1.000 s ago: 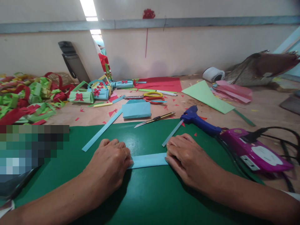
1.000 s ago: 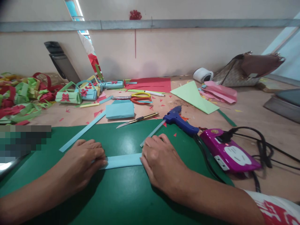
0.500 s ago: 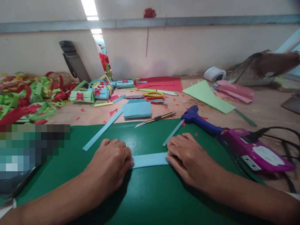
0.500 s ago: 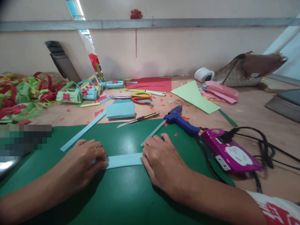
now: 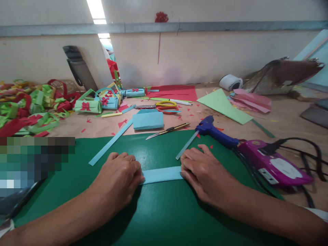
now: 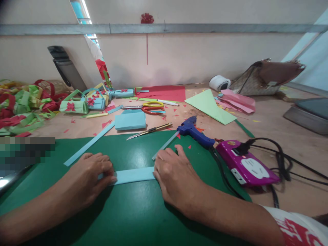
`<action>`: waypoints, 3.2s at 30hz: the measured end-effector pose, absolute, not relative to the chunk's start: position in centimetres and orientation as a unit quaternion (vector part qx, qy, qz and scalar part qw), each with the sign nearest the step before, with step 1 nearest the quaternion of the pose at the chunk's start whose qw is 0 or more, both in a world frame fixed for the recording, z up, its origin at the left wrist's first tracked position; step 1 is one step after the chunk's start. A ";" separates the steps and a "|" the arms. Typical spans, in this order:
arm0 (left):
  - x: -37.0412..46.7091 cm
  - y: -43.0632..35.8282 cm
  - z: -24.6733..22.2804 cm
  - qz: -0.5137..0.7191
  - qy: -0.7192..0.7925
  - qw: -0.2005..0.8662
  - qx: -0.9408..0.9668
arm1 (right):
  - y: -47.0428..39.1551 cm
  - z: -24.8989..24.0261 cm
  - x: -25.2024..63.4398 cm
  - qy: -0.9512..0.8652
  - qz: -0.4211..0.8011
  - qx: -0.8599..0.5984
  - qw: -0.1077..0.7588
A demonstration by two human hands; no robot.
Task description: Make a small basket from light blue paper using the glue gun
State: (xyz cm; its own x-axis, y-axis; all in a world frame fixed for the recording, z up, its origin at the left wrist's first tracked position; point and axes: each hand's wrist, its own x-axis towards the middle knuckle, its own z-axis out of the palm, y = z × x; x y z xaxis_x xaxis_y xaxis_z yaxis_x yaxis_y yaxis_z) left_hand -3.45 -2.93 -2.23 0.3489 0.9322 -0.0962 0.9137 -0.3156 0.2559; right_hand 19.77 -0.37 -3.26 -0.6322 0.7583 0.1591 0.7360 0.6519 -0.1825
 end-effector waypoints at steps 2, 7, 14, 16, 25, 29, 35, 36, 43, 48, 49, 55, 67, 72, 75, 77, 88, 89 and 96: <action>-3.5 -3.0 -2.3 0.037 0.564 0.125 0.815 | -0.4 -3.2 19.8 -0.901 0.050 -0.416 0.108; -3.6 -3.0 -2.5 0.037 0.556 0.105 0.823 | -0.4 -3.4 19.7 -0.902 0.040 -0.416 0.108; -3.6 -2.9 -2.4 0.027 0.561 0.113 0.820 | -0.5 -3.0 19.7 -0.903 0.058 -0.416 0.089; -3.6 -2.9 -2.4 0.029 0.560 0.114 0.820 | -0.5 -2.8 19.7 -0.903 0.068 -0.417 0.084; -3.6 -3.0 -2.4 0.030 0.561 0.111 0.820 | -0.1 -2.1 19.4 -0.898 0.114 -0.421 0.053; -3.6 -3.0 -2.5 0.032 0.560 0.106 0.821 | -0.1 -2.0 19.4 -0.898 0.123 -0.419 0.060; -3.6 -3.1 -2.6 0.035 0.558 0.098 0.823 | 0.0 -2.0 19.3 -0.899 0.119 -0.418 0.056; -3.6 -3.1 -2.5 0.034 0.559 0.100 0.822 | 0.0 -2.0 19.3 -0.899 0.115 -0.419 0.055; -3.5 -3.0 -2.3 0.043 0.562 0.117 0.818 | -0.3 -2.4 19.3 -0.910 0.076 -0.403 0.063; -3.8 -3.1 -2.5 0.055 0.548 0.101 0.829 | -0.7 -2.9 19.6 -0.921 -0.003 -0.379 0.088; -3.9 -3.1 -2.6 0.053 0.535 0.088 0.838 | -0.8 -2.9 19.6 -0.929 -0.028 -0.358 0.092; -5.4 -3.5 -3.1 0.052 0.380 -0.020 0.923 | -1.0 -2.8 19.7 -0.965 -0.118 -0.228 0.047; -5.7 -3.4 -3.0 -0.014 0.323 -0.046 0.945 | -0.6 -2.2 19.9 -0.978 -0.121 -0.168 0.022; -5.8 -3.5 -3.2 -0.005 0.319 -0.055 0.946 | -0.4 -3.2 22.2 -0.973 -0.158 -0.162 0.053; -5.9 -3.4 -3.4 0.005 0.314 -0.062 0.947 | -0.6 -3.4 23.6 -0.966 -0.177 -0.174 0.072; -6.0 -3.4 -3.5 0.007 0.310 -0.062 0.949 | -0.8 -3.3 24.4 -0.964 -0.181 -0.182 0.064; -5.8 -3.3 -3.0 0.025 0.325 -0.014 0.945 | -1.7 -2.6 26.2 -0.939 -0.174 -0.285 0.083; -5.7 -3.3 -3.0 0.030 0.330 -0.007 0.943 | -1.7 -2.3 26.0 -0.935 -0.151 -0.309 0.090; -4.0 -3.6 -4.1 0.075 0.367 0.018 0.927 | -1.4 -0.5 22.0 -0.910 0.066 -0.382 0.147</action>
